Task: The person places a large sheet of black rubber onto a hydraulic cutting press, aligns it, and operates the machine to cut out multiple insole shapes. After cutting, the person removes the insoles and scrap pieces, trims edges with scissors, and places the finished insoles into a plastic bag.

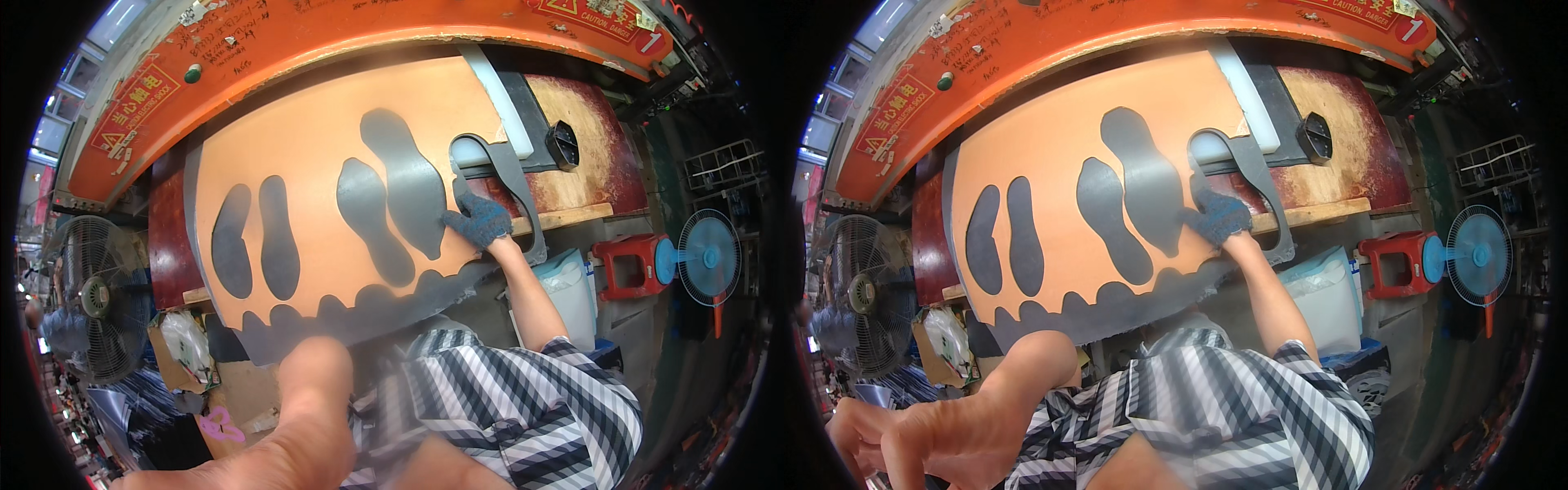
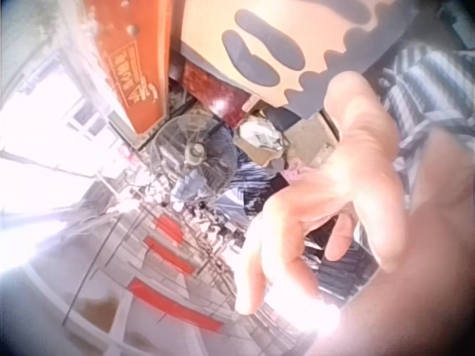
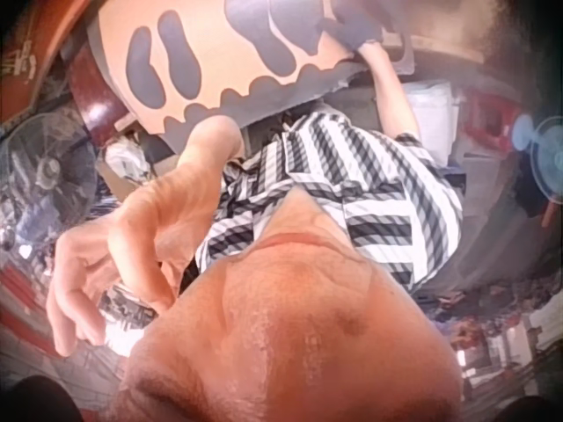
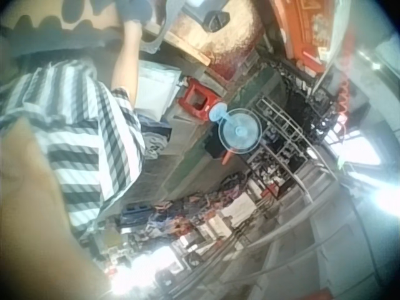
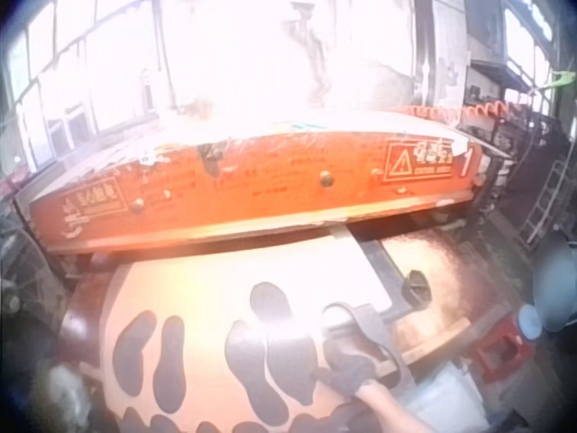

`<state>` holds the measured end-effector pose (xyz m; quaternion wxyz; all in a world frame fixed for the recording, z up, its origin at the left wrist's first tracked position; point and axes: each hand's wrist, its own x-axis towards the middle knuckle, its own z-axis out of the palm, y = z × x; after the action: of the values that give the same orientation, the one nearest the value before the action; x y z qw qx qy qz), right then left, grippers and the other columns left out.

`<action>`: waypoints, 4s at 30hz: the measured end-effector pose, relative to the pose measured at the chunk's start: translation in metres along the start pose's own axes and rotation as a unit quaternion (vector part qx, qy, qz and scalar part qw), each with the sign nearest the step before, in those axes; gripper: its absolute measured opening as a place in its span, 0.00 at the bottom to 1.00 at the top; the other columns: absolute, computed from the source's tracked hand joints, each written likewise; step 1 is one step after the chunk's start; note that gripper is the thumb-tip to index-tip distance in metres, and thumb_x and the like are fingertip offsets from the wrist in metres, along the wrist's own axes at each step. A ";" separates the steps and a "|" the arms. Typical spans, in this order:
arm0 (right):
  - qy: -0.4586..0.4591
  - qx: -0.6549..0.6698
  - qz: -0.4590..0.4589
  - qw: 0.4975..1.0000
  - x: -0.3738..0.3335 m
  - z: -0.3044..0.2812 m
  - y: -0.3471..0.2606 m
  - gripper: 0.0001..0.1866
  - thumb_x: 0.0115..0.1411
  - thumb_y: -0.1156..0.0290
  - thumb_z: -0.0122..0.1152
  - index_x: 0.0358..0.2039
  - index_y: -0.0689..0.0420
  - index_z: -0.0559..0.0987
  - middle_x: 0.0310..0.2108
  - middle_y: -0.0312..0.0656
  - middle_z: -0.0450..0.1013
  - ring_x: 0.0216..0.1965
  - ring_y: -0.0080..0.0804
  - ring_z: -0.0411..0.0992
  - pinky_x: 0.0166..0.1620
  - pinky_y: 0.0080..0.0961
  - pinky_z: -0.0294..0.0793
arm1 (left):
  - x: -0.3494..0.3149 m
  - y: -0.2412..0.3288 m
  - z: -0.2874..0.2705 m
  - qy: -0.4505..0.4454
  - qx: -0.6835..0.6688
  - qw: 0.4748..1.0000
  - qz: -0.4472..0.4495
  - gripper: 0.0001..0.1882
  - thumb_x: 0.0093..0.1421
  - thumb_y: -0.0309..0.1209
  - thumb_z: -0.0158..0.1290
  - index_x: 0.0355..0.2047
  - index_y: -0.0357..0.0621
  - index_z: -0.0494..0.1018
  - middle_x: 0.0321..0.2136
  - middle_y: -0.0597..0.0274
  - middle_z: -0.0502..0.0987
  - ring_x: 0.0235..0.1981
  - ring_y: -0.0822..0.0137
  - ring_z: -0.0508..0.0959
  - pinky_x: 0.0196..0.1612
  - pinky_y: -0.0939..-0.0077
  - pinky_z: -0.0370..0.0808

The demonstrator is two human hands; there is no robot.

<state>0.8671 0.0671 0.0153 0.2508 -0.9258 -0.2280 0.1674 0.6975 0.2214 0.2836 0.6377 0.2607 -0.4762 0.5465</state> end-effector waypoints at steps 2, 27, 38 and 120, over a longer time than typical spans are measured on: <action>0.002 0.012 0.003 1.000 0.000 0.001 0.001 0.26 0.49 0.45 0.59 0.34 0.57 0.75 0.28 0.49 0.73 0.32 0.47 0.72 0.35 0.36 0.70 | -0.001 0.000 0.000 -0.004 0.009 1.000 0.006 0.31 0.47 0.19 0.50 0.55 0.46 0.63 0.54 0.60 0.61 0.56 0.64 0.59 0.44 0.75 0.76; 0.084 0.058 -0.081 0.991 -0.004 0.007 0.011 0.23 0.49 0.49 0.60 0.35 0.58 0.76 0.28 0.49 0.73 0.32 0.47 0.72 0.36 0.35 0.70 | -0.060 0.044 -0.073 0.141 0.321 0.909 -0.225 0.28 0.57 0.48 0.47 0.50 0.40 0.64 0.45 0.54 0.68 0.47 0.58 0.67 0.47 0.62 0.65; 0.038 0.076 -0.052 0.995 -0.001 -0.017 0.024 0.24 0.50 0.51 0.60 0.38 0.59 0.76 0.34 0.49 0.75 0.37 0.44 0.73 0.40 0.32 0.71 | -0.222 0.149 -0.136 0.224 0.588 0.487 -0.606 0.07 0.59 0.27 0.53 0.35 0.37 0.72 0.31 0.62 0.75 0.32 0.75 0.73 0.37 0.84 0.70; 0.459 -0.119 -0.021 0.880 0.131 -0.019 0.076 0.15 0.54 0.67 0.49 0.39 0.61 0.75 0.37 0.52 0.73 0.42 0.50 0.69 0.49 0.39 0.65 | -0.316 0.133 -0.197 -0.320 0.853 0.326 -0.254 0.16 0.55 0.43 0.50 0.45 0.64 0.72 0.54 0.60 0.67 0.56 0.57 0.63 0.56 0.56 0.53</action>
<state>1.0113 0.0672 -0.0357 0.2188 -0.9167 -0.1252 -0.3100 0.6515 0.2828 -0.1041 -0.0275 0.9244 0.1730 0.3388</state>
